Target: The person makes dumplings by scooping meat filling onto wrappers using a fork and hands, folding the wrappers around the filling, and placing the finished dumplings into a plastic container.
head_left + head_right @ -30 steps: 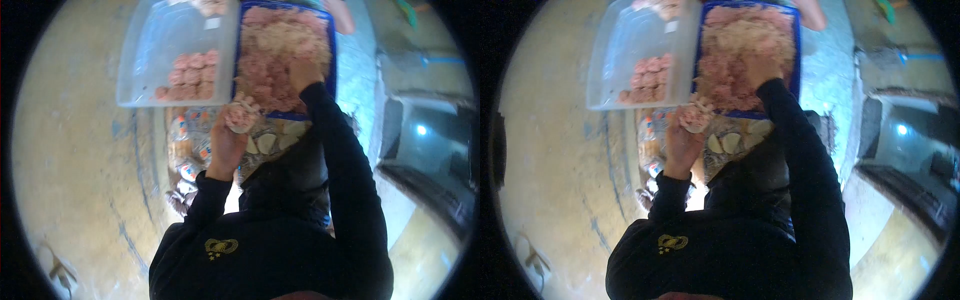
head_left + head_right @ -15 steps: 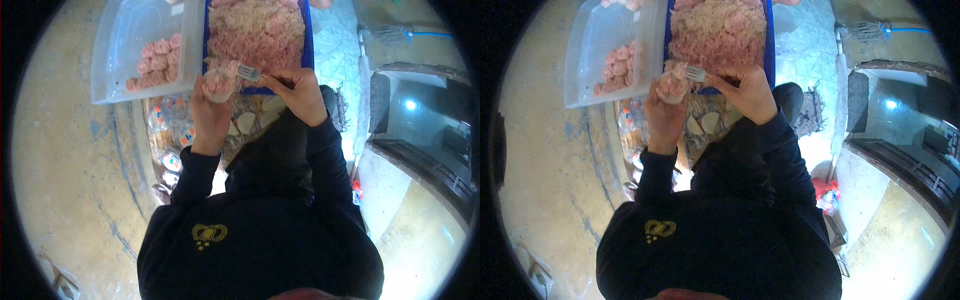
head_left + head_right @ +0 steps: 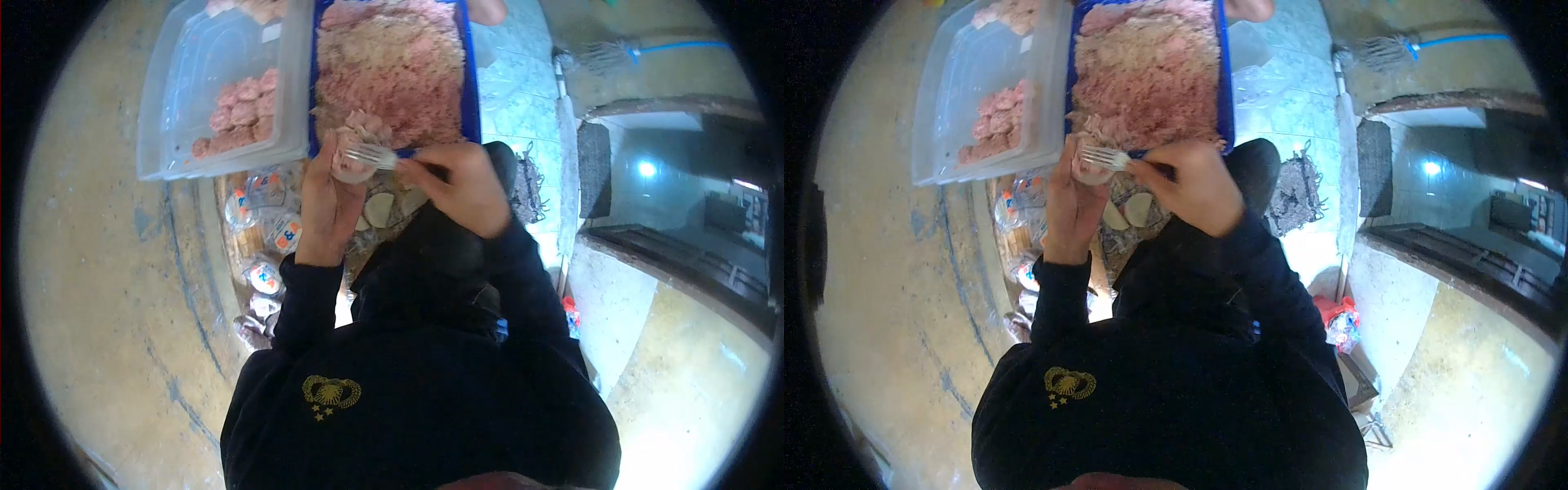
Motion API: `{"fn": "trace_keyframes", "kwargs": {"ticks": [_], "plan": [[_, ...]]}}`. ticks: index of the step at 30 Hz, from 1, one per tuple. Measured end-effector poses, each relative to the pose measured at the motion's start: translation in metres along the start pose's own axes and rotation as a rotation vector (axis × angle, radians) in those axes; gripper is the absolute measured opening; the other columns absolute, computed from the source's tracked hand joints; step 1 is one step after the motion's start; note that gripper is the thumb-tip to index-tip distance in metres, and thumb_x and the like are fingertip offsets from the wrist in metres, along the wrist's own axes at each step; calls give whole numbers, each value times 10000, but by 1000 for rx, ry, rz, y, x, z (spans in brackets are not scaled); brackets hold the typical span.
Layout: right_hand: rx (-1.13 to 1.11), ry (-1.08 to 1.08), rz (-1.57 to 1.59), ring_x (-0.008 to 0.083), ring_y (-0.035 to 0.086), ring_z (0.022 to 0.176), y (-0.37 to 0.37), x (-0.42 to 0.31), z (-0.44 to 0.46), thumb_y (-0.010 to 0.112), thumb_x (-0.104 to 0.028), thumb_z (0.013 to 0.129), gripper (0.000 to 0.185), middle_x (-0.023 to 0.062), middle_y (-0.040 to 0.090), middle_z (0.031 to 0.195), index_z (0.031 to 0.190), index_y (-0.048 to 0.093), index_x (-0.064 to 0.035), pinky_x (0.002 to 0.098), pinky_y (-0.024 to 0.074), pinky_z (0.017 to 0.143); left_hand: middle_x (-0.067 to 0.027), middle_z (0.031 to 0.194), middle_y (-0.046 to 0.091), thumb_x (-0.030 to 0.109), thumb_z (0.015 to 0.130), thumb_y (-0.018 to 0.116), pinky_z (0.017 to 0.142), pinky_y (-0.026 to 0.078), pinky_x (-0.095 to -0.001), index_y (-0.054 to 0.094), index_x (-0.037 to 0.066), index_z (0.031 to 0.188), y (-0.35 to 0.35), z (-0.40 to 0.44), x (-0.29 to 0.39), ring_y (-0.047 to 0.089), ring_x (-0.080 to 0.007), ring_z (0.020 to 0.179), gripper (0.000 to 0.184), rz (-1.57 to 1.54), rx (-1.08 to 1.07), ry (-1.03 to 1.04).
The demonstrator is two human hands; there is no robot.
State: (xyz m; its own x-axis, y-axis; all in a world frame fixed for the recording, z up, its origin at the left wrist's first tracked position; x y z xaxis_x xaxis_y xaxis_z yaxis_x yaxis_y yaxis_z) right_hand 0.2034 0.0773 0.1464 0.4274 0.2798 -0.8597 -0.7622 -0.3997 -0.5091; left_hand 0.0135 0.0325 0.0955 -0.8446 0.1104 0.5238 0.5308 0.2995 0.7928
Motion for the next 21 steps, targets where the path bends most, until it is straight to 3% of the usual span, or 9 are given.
{"fn": "trace_keyframes", "kwargs": {"ticks": [2, 5, 6, 10, 12, 14, 15, 19, 21], "plan": [[-18, -81, 87, 206, 678, 619, 4, 15, 11, 733, -118, 939, 169, 176, 695, 709, 852, 762, 24, 322, 490, 591, -188, 1418, 602, 326, 1102, 491, 1120, 471, -418, 493, -30, 1438, 7, 0, -3, 614, -272, 1273, 490, 47, -59, -48], [-6, -77, -71, 216, 632, 570, -16, -7, 1, 729, -125, 938, 185, 177, 670, 678, 843, 752, 32, 344, 471, 563, -148, 1318, 659, 273, 1082, 545, 1124, 447, -421, 597, 3, 1297, -17, 1, -2, 616, -250, 1260, 349, 66, -31, -27], [-6, -57, -131, 209, 614, 555, -17, -16, -3, 722, -138, 946, 203, 176, 663, 669, 845, 749, 36, 353, 466, 557, -148, 1318, 659, 273, 1082, 545, 1124, 447, -421, 597, 3, 1297, -18, 3, -3, 616, -250, 1260, 349, 78, -52, -29], [26, -10, 110, 225, 615, 543, 13, 1, 0, 746, -128, 922, 183, 202, 632, 663, 873, 743, 48, 372, 468, 561, -118, 1328, 647, 246, 1077, 552, 1134, 432, -410, 558, 8, 1354, -17, 5, -3, 605, -239, 1264, 365, 5, -120, 32], [13, -1, 116, 259, 608, 539, 15, 5, -5, 749, -119, 914, 172, 212, 610, 654, 855, 735, 43, 386, 458, 554, -114, 1341, 641, 240, 1080, 546, 1134, 431, -396, 522, 0, 1407, -6, -1, -6, 610, -240, 1255, 406, -78, -142, 16], [65, -54, -78, 411, 656, 660, 4, -15, -12, 723, -165, 897, 221, 246, 633, 704, 807, 712, 37, 460, 492, 604, -93, 1326, 646, 259, 1080, 543, 1124, 433, -416, 580, 20, 1340, 3, -5, -3, 586, -227, 1285, 355, -54, 3, 11], [63, -40, -93, 306, 607, 549, 2, -22, -15, 727, -108, 917, 181, 216, 600, 654, 820, 707, 42, 401, 448, 548, -92, 1324, 645, 266, 1081, 539, 1119, 431, -418, 579, 27, 1350, -1, -4, 1, 587, -226, 1277, 362, -40, -23, 6], [80, -7, 97, 337, 608, 558, 35, 2, -1, 721, -130, 919, 197, 222, 597, 655, 811, 702, 33, 416, 450, 552, -116, 1332, 633, 291, 1083, 537, 1101, 452, -425, 548, 10, 1387, 2, -6, 2, 590, -243, 1270, 414, -25, -45, 9], [28, -19, 26, 338, 613, 561, 43, 24, -10, 719, -141, 923, 204, 222, 603, 659, 815, 704, 32, 416, 453, 554, -122, 1325, 636, 297, 1083, 536, 1092, 464, -425, 551, 0, 1384, -17, -8, -6, 598, -242, 1260, 423, 14, -34, 7]]}}
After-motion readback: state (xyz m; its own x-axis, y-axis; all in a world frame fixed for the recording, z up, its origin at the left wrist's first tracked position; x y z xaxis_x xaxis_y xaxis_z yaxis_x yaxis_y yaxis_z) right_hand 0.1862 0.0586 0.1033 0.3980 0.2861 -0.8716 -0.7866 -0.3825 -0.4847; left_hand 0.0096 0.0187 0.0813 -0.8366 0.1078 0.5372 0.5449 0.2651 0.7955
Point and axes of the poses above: each hand's wrist, its own z-axis towards the middle knuckle, its own y-axis out of the palm, x = y × z, the point moved 1 cm from there along z, towards the middle knuckle
